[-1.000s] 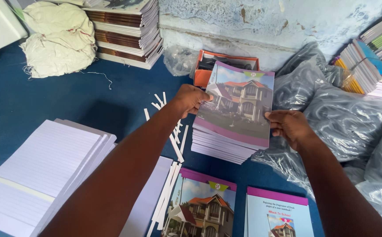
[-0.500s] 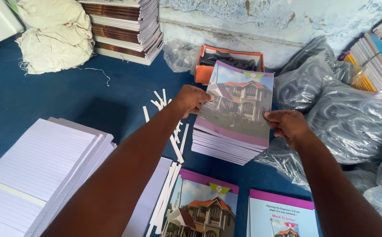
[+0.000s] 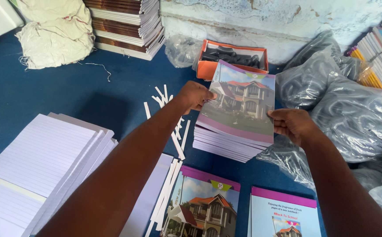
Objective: The person sits on the floor and assembles notebooks by inserting loose lined paper into printed covers. They handle stacks of paper and covers, align the paper within the cover, and place the completed notebooks into a growing stack.
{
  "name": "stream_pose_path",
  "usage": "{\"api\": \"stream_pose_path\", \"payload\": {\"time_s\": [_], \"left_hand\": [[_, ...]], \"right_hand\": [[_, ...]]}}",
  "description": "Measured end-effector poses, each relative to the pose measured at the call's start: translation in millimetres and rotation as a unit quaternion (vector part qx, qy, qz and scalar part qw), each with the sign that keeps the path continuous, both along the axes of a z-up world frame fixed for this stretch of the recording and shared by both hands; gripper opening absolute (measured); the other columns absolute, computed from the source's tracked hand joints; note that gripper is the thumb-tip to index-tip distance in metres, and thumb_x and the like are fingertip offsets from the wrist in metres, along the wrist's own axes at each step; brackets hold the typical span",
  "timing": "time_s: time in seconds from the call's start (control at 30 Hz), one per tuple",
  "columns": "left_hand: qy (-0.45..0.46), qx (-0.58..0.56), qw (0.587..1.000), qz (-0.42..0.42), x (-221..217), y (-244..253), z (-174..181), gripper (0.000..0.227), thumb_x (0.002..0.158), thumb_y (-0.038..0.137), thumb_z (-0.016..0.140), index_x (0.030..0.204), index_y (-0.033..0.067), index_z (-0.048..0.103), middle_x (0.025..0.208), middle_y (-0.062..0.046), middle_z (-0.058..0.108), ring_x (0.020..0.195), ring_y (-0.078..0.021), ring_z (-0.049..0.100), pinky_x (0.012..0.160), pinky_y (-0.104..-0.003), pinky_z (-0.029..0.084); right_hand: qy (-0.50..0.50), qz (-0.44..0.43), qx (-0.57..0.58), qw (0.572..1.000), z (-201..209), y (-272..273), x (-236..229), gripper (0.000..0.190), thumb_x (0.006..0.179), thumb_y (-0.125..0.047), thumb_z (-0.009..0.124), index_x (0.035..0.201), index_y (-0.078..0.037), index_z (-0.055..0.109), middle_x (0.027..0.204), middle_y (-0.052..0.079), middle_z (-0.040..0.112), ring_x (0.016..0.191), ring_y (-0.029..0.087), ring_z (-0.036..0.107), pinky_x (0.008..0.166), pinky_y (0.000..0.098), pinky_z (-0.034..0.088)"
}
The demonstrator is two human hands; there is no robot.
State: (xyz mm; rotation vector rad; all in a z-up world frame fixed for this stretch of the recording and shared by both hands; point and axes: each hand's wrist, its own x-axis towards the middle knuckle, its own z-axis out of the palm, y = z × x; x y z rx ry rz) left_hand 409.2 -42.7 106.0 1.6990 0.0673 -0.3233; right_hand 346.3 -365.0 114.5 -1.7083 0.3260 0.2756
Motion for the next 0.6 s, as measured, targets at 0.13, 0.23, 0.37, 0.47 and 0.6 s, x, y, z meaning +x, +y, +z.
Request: {"api": "stream_pose_path", "payload": {"time_s": [0.13,0.23,0.37,0.47,0.6], "left_hand": [[-0.001,-0.003,1.0,-0.008,0,1,-3,0.032,0.083,0.014,0.08,0.104,-0.0086,0.071,0.096,-0.021,0.077,0.083,-0.0273,0.079,0.08,-0.042,0.066],[0.0,-0.005,1.0,-0.009,1,1,-4,0.032,0.083,0.014,0.081,0.103,-0.0094,0.072,0.095,-0.021,0.076,0.082,-0.0279,0.077,0.08,-0.042,0.066],[-0.007,-0.004,1.0,-0.011,2,2,-6,0.033,0.082,0.014,0.08,0.103,-0.0099,0.072,0.095,-0.021,0.076,0.082,-0.0285,0.078,0.078,-0.041,0.066],[-0.002,0.007,1.0,-0.008,3,0,-5,0.033,0.083,0.014,0.08,0.104,-0.0101,0.072,0.096,-0.022,0.076,0.081,-0.0292,0.077,0.077,-0.041,0.066],[0.005,0.009,1.0,-0.007,3,-3,-2,0.032,0.082,0.011,0.08,0.104,-0.0112,0.072,0.096,-0.024,0.076,0.08,-0.031,0.078,0.073,-0.043,0.066]], "right_hand": [[0.011,-0.022,-0.021,0.999,4,4,3,0.025,0.092,-0.016,0.072,0.103,0.006,0.072,0.096,0.015,0.076,0.088,0.022,0.073,0.085,0.0332,0.058],[0.006,-0.038,-0.034,0.999,3,7,4,0.022,0.09,-0.013,0.074,0.102,0.006,0.072,0.095,0.015,0.076,0.086,0.022,0.073,0.083,0.0335,0.058],[-0.004,-0.037,-0.021,0.999,-2,3,3,0.021,0.091,-0.013,0.073,0.1,0.006,0.073,0.094,0.015,0.077,0.085,0.022,0.072,0.081,0.0332,0.058],[0.001,-0.033,-0.008,0.999,-6,1,3,0.021,0.091,-0.014,0.073,0.101,0.005,0.073,0.095,0.014,0.076,0.086,0.021,0.072,0.081,0.0319,0.057],[-0.002,-0.033,-0.002,0.999,-8,-1,6,0.021,0.091,-0.014,0.074,0.1,0.005,0.073,0.095,0.013,0.076,0.086,0.021,0.071,0.082,0.0317,0.057]]}}
